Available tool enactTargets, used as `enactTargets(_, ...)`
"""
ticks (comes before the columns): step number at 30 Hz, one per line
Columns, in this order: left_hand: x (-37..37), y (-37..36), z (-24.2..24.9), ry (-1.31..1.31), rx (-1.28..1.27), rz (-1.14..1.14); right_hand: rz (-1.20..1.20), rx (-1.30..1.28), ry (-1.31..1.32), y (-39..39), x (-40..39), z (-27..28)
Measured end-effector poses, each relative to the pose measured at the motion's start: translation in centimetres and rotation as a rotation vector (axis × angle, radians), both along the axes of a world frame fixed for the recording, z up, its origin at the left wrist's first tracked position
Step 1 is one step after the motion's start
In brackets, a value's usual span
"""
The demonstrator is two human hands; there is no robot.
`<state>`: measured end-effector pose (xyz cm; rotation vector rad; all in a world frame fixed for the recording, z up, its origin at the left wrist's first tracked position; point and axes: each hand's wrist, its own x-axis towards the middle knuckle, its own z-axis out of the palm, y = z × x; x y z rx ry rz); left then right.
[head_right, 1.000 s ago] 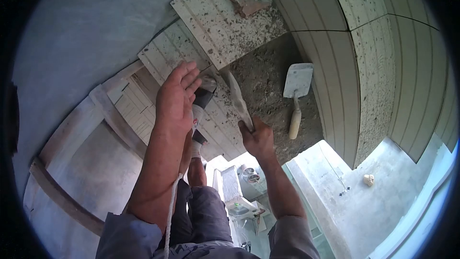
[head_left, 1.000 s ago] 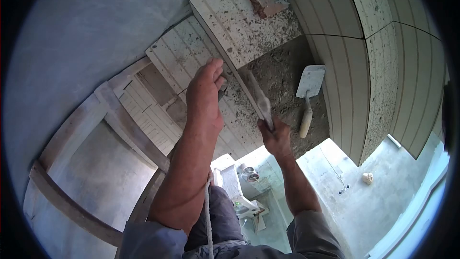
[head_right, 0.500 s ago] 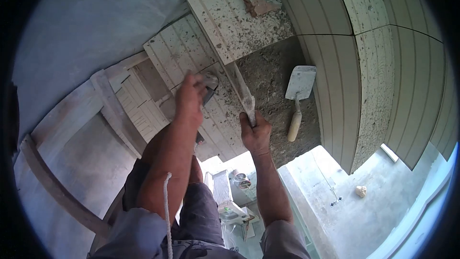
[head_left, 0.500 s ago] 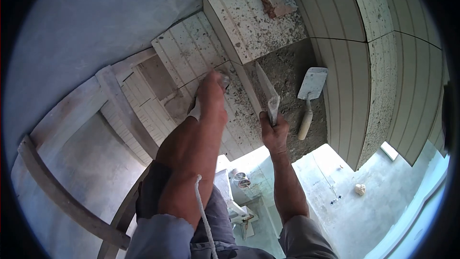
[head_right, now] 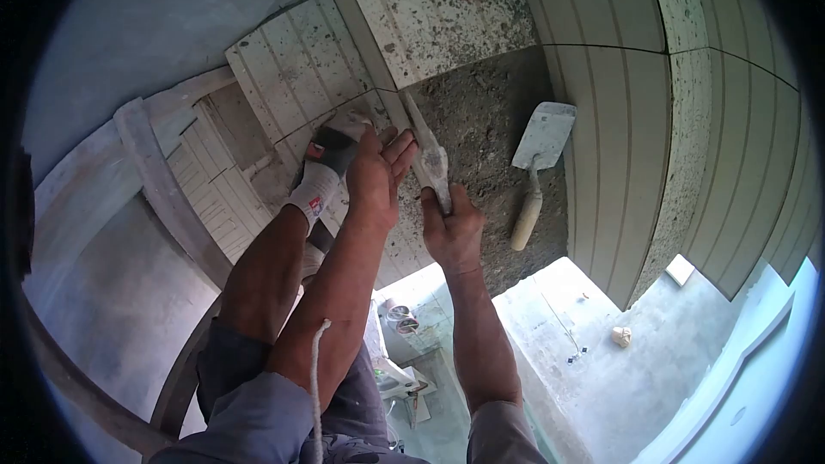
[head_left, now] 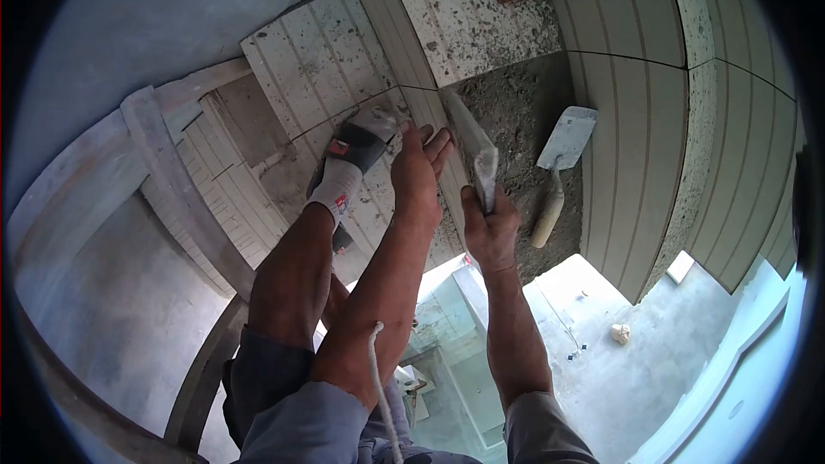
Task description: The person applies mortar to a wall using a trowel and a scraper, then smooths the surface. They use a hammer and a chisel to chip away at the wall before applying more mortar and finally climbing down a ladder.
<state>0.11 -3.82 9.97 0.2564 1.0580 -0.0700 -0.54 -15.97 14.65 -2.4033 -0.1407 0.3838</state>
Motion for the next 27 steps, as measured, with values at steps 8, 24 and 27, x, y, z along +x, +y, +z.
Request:
enactTargets(8,-0.5,0.0,-0.4,-0.049,-0.012,0.043,-0.071,0.058,0.025,0.5,-0.8,0.5)
enactTargets(24,-0.7,0.3,0.2,-0.080,-0.045,0.039,-0.208,-0.001,0.198,1.1,-0.4,0.3)
enactTargets(27,-0.6,-0.1,0.0,-0.076,0.008,0.053,-0.245,0.033,0.212,1.3,-0.7,0.7)
